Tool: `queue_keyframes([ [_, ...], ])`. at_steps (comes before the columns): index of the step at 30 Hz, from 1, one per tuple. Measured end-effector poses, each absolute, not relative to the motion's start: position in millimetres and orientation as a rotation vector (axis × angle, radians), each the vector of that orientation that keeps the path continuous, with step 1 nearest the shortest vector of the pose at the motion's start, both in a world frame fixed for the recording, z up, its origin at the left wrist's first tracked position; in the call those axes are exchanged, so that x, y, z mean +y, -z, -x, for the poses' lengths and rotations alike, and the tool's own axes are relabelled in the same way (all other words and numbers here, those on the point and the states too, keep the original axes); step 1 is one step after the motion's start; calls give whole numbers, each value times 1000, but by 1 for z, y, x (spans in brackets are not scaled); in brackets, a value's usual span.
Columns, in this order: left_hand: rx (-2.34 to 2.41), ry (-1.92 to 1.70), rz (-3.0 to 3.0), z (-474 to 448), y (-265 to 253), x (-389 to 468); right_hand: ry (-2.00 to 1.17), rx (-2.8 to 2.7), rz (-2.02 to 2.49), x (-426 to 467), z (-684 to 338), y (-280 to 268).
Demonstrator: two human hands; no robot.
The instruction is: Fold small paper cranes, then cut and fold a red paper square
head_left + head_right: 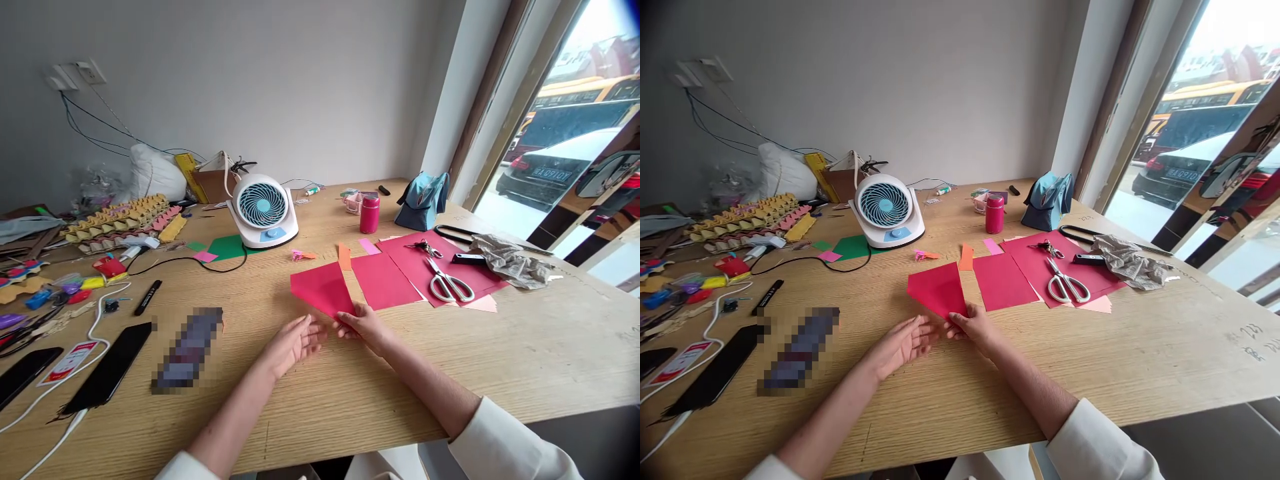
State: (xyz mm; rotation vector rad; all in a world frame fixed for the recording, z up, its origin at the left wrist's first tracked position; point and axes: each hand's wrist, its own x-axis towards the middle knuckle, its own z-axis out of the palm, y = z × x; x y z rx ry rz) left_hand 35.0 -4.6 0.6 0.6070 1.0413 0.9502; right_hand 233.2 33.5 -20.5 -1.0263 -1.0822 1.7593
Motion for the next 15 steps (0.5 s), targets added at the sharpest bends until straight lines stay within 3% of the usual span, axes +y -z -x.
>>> queue_keyframes([
  [6,969,-1256,-667,-56,-1,48,-1738,-1182,902,27,-223,18],
  [15,798,-1087,-964,-51,-16,71,-1536,-1104,940,33,-228,20],
])
